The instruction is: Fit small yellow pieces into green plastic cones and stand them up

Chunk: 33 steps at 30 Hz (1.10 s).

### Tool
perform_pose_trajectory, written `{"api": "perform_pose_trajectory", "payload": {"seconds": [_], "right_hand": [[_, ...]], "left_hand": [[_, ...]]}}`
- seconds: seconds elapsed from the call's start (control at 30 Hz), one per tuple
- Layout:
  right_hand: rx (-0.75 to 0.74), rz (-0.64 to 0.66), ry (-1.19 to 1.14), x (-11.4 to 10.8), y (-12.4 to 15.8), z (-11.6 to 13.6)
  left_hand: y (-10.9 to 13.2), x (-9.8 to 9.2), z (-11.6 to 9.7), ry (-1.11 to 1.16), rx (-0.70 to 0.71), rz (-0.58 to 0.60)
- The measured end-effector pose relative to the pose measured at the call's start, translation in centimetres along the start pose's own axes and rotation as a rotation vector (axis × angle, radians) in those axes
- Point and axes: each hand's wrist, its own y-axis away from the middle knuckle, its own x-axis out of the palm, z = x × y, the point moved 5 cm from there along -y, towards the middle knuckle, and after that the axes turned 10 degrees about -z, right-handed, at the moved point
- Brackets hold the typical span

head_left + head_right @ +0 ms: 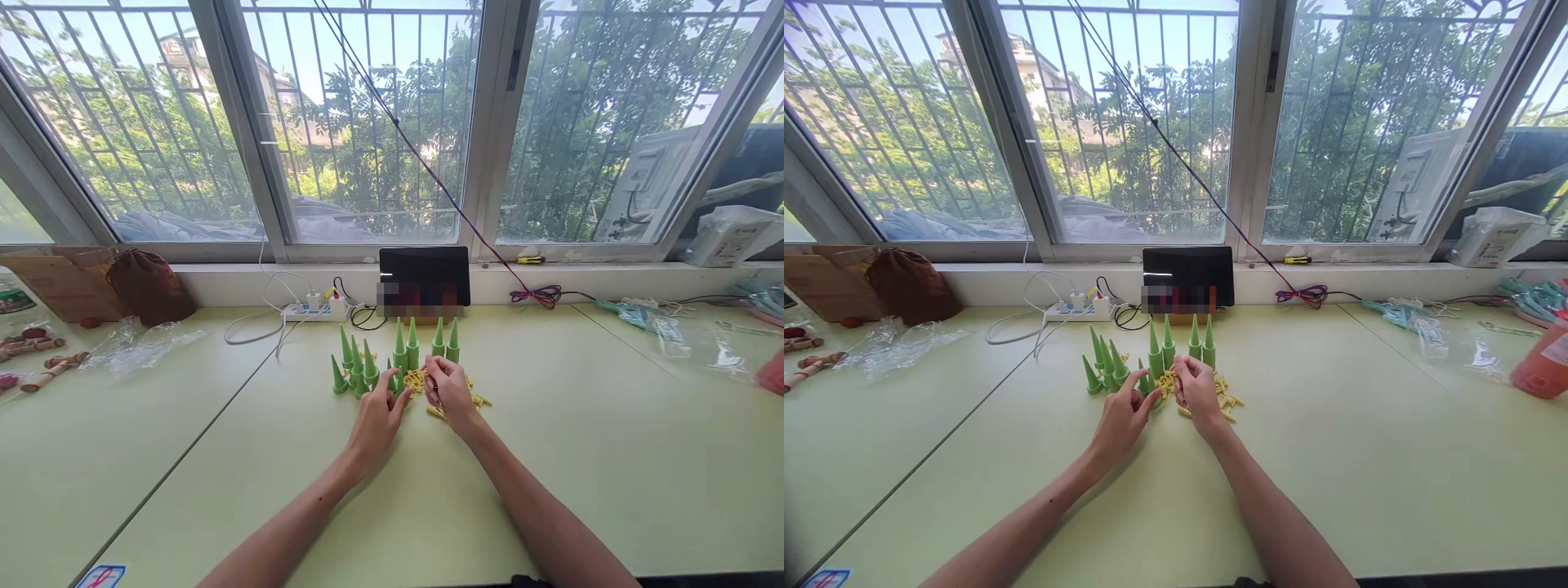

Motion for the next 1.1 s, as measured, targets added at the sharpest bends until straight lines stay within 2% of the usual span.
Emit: {"api": "perform_pose_trajectory", "payload": {"seconds": [0.27,0.47,0.67,0.83,1.1], "right_hand": [[-0.003,0.019,-0.005,0.3,0.4,0.7],[-0.058,-0.014,0.021,0.1,0.3,0.9],[-0.098,-0.077,0.139,0.0,0.4,1.1],[-0.268,-0.133,0.361,-0.4,0.3,1.2],[-0.336,-0.109,0.455,-0.4,0.3,1.1]], "left_hand": [[-0.3,0.4,1.5,-0.067,-0.020,0.033],[-0.3,0.4,1.1,-0.079,0.013,0.040],[-0.5,-0.2,0.2,-0.053,0.029,-0.018],[-0.7,-1.1,-0.3,0.007,0.001,-0.102],[-0.8,-1.3,-0.4,0.056,-0.009,-0.132]]}}
